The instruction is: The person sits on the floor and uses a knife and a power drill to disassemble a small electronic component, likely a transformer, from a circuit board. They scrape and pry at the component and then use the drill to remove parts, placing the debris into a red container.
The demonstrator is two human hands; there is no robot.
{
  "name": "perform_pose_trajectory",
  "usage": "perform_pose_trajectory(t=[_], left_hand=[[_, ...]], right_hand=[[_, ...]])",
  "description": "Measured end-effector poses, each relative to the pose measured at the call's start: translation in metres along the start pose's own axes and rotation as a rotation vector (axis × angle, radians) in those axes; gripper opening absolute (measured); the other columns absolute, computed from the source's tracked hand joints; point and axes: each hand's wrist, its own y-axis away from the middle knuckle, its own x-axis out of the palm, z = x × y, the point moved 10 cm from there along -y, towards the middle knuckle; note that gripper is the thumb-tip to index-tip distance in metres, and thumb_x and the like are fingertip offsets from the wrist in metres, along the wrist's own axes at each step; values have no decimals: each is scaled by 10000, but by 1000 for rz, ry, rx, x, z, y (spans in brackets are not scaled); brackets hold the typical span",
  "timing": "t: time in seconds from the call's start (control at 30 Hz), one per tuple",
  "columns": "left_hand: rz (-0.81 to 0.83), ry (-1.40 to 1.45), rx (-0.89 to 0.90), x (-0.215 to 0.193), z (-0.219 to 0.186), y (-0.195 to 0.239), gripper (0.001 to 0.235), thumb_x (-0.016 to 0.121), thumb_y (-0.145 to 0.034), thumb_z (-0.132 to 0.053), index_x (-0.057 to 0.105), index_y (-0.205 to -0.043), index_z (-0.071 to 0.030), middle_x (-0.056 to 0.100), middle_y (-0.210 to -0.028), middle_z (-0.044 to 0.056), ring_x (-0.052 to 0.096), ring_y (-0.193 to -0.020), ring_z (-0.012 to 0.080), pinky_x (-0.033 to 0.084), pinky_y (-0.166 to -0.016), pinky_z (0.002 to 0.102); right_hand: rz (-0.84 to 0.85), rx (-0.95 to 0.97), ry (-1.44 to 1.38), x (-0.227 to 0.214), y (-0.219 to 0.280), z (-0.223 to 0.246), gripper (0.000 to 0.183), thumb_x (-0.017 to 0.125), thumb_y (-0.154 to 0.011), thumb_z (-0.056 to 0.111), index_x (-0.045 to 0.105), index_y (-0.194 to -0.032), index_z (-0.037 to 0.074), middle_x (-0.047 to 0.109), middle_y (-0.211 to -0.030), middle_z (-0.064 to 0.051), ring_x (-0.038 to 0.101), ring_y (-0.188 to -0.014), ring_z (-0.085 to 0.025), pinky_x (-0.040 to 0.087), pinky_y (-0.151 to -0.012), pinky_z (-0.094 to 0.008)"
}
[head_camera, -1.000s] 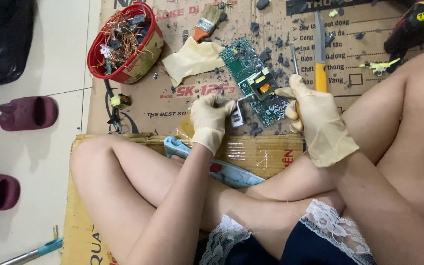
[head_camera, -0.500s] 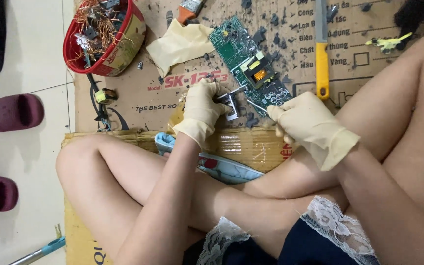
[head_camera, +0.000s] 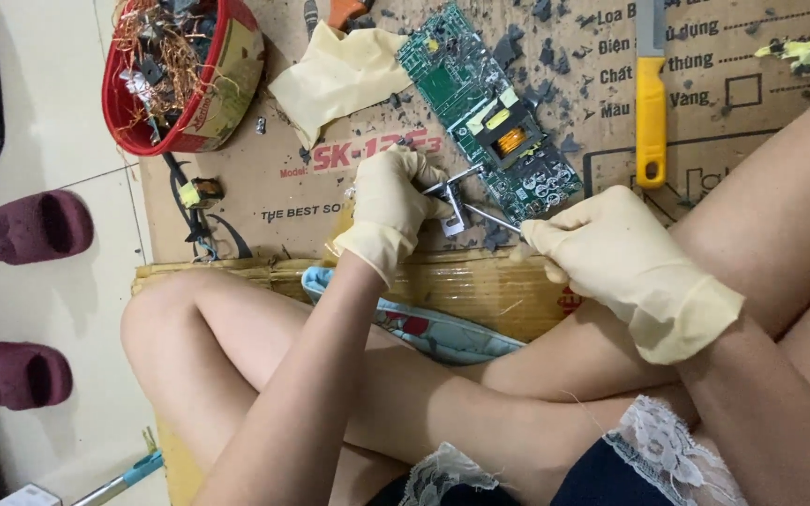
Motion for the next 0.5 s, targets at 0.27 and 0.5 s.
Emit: perform_pose_trajectory(t=[0.27, 0.5], left_hand=[[-108, 889, -183, -15, -13, 22, 177, 540, -707, 153, 652, -653, 26, 611, -676, 94, 542, -595, 179, 535, -463, 347], [5, -80, 67, 1, -15, -1, 425, 1001, -440, -121, 800, -768, -301, 743, -851, -54, 754, -904, 220, 639, -817, 330]], right_hand=[[63, -51, 31, -4, 3, 28, 384, 601, -891, 134, 680, -552, -29, 420, -408, -58, 277, -317, -92, 219, -287, -223], [97, -7, 335, -6, -13, 36, 337, 650, -869, 239, 765, -642, 18, 559, -504, -73, 449, -357, -148, 311, -352, -267]])
